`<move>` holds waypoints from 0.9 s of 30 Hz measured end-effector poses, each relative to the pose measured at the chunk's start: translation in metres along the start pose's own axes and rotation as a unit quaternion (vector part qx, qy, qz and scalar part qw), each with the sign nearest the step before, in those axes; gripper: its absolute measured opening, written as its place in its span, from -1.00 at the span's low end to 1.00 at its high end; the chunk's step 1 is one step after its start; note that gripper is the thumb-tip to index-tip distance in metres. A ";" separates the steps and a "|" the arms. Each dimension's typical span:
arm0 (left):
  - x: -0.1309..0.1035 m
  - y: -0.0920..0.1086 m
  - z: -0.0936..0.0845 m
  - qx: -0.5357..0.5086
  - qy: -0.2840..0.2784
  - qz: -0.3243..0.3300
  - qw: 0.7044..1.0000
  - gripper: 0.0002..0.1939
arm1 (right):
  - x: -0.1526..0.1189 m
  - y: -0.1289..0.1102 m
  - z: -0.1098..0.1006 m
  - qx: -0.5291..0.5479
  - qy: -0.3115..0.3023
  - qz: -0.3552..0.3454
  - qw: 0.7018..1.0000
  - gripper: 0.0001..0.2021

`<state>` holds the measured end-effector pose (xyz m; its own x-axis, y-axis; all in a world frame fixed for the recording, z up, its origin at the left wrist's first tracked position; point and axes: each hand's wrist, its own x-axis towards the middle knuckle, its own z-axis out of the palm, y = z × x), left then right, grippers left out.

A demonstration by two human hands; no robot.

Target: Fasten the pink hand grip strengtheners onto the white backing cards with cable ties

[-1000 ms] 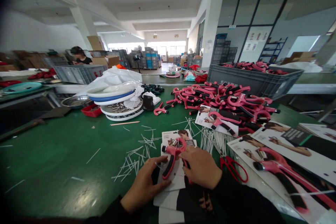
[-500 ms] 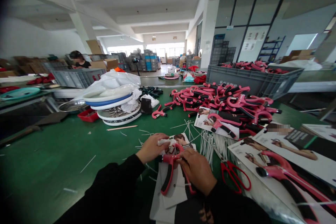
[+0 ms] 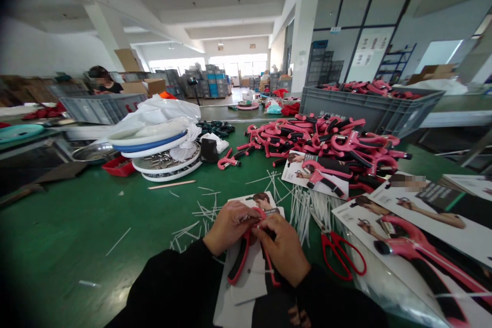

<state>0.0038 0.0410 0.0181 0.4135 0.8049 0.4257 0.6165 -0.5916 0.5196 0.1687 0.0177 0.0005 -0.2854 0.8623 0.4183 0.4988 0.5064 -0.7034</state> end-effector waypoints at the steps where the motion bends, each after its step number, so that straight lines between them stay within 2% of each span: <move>1: -0.001 0.000 0.000 0.006 -0.001 0.008 1.000 -0.88 | 0.000 0.000 0.002 0.006 0.013 0.004 1.000 -0.76; 4: -0.004 -0.002 -0.002 0.017 -0.001 0.019 1.000 -0.85 | 0.001 0.000 0.005 0.020 0.027 0.017 0.999 -0.75; 11: -0.006 -0.010 -0.003 0.037 -0.011 0.019 0.999 -0.79 | 0.000 0.000 0.004 0.033 0.015 0.023 0.999 -0.76; 27: -0.005 -0.009 -0.002 0.033 -0.028 0.030 0.999 -0.77 | -0.001 -0.002 0.003 0.031 0.013 0.019 0.999 -0.77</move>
<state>-0.0056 0.0421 0.0125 0.4857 0.7709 0.4121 0.6316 -0.6354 0.4442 0.1655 0.0154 -0.0001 -0.2465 0.8804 0.4051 0.4569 0.4742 -0.7526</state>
